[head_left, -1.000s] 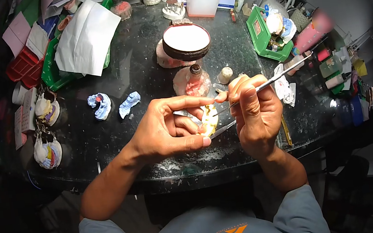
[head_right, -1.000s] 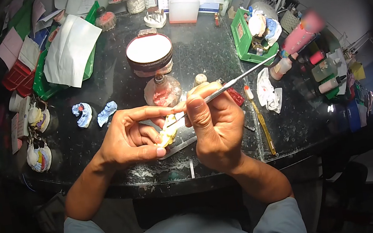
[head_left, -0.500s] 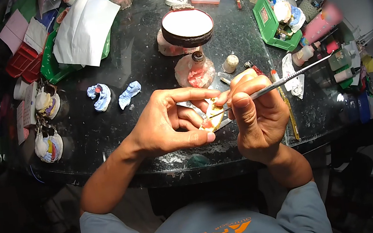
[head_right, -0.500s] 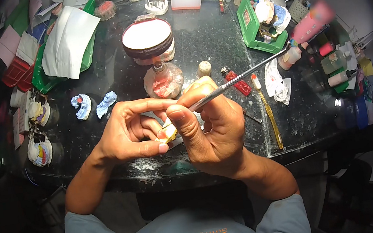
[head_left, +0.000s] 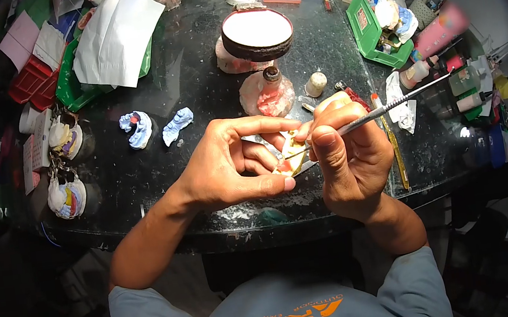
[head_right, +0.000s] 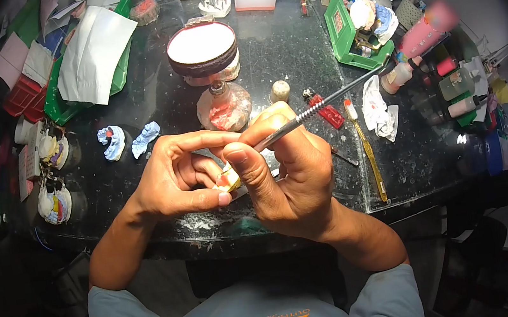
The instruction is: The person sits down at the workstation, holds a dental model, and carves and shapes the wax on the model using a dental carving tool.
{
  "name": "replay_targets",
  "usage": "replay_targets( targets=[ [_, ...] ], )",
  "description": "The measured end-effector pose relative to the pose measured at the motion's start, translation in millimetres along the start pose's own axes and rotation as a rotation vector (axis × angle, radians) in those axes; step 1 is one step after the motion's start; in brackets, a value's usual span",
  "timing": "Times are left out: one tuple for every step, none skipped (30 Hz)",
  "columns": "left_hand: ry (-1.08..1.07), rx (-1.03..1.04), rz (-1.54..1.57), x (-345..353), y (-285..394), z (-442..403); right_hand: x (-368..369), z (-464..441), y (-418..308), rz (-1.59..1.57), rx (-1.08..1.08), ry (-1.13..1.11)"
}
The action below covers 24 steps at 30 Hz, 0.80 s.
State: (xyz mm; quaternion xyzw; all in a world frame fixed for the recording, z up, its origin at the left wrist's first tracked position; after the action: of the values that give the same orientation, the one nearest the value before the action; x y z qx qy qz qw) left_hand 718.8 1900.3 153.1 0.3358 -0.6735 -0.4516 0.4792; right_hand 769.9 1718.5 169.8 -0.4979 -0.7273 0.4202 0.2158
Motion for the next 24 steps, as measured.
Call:
replay_targets(
  targets=[
    [0.001, 0.000, -0.002, 0.0, -0.1, 0.1, -0.2, 0.1, -0.2, 0.004, 0.000, -0.002],
    [0.001, 0.000, -0.005, -0.1, -0.2, 0.3, -0.2, 0.2, -0.4, 0.008, 0.001, -0.004],
    [-0.005, -0.004, -0.009, -0.4, 0.0, 0.3, 0.0, 0.4, -0.6, 0.005, 0.014, -0.006],
    [-0.011, -0.008, -0.014, -0.8, 0.4, 0.3, 0.1, 1.0, -1.0, 0.003, 0.028, -0.007],
    [-0.017, -0.012, -0.019, -1.0, 0.6, 0.4, 0.2, 1.5, -1.7, 0.000, 0.041, -0.008],
    [-0.006, -0.005, -0.004, -0.6, 0.2, 0.4, 0.7, 1.7, -3.7, 0.016, 0.055, -0.021],
    [0.005, 0.003, 0.009, 0.3, -0.6, 0.2, 1.4, 1.5, -6.5, 0.032, 0.069, -0.034],
    [0.016, 0.011, 0.023, 1.0, -1.1, 0.1, 2.0, 1.3, -7.8, 0.048, 0.082, -0.047],
    [0.020, 0.015, 0.023, 1.5, -1.2, 0.2, 2.0, 1.4, -7.8, 0.053, 0.079, -0.051],
    [0.023, 0.020, 0.024, 2.0, -1.2, 0.0, 1.4, 1.4, -7.5, 0.059, 0.075, -0.055],
    [0.025, 0.025, 0.024, 2.1, -1.0, -0.3, 0.9, 1.3, -7.0, 0.065, 0.071, -0.058],
    [0.015, 0.022, 0.017, 1.7, -1.1, -0.1, 0.1, 1.4, -4.6, 0.043, 0.049, -0.045],
    [0.004, 0.019, 0.011, 0.5, -1.2, 0.2, -0.6, 1.3, -0.3, 0.021, 0.028, -0.032],
    [-0.006, 0.016, 0.004, -0.1, -1.0, 0.4, -0.6, 1.2, 0.3, -0.001, 0.025, -0.023],
    [-0.007, 0.015, -0.001, -0.1, -0.4, 0.4, -0.6, 1.1, 0.9, -0.023, 0.022, -0.015],
    [-0.009, 0.014, -0.006, 0.2, 0.3, 0.4, 0.1, 1.6, -0.8, -0.045, 0.039, -0.010],
    [-0.011, 0.012, -0.010, 0.4, 0.7, 0.3, 0.4, 1.8, -1.7, -0.066, 0.056, -0.006],
    [-0.011, 0.021, -0.006, 0.4, 0.3, 0.2, -0.1, 1.8, -1.6, -0.061, 0.052, -0.012],
    [-0.012, 0.029, -0.002, 0.2, -0.6, 0.1, -0.9, 1.8, -1.1, -0.056, 0.047, -0.018],
    [-0.012, 0.038, 0.002, 0.1, -1.0, 0.0, -1.2, 1.9, -0.6, -0.051, 0.043, -0.024],
    [-0.001, 0.039, -0.008, 0.5, -0.8, -0.1, -1.3, 2.0, -0.4, -0.061, 0.030, -0.019],
    [0.010, 0.040, -0.018, 1.2, -0.4, -0.1, -1.2, 2.2, -0.3, -0.071, 0.017, -0.014],
    [0.021, 0.042, -0.028, 1.8, 0.2, -0.1, -1.0, 2.1, -0.4, -0.082, 0.004, -0.010],
    [0.028, 0.056, -0.040, 2.3, 1.3, -0.1, -1.4, 1.8, -0.5, -0.098, -0.004, 0.001]
  ],
)
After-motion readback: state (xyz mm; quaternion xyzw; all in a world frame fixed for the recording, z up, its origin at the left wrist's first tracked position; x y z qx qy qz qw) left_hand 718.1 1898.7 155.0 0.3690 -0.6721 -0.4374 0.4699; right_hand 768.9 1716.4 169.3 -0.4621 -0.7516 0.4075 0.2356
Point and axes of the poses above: each hand's wrist, its own z-axis away from the middle knuckle, its own x-axis out of the palm, y = z × x, the point moved 2 cm from there along -z, towards the middle knuckle, and after that the axes turned 11 degrees about x, right-handed, at the moved point
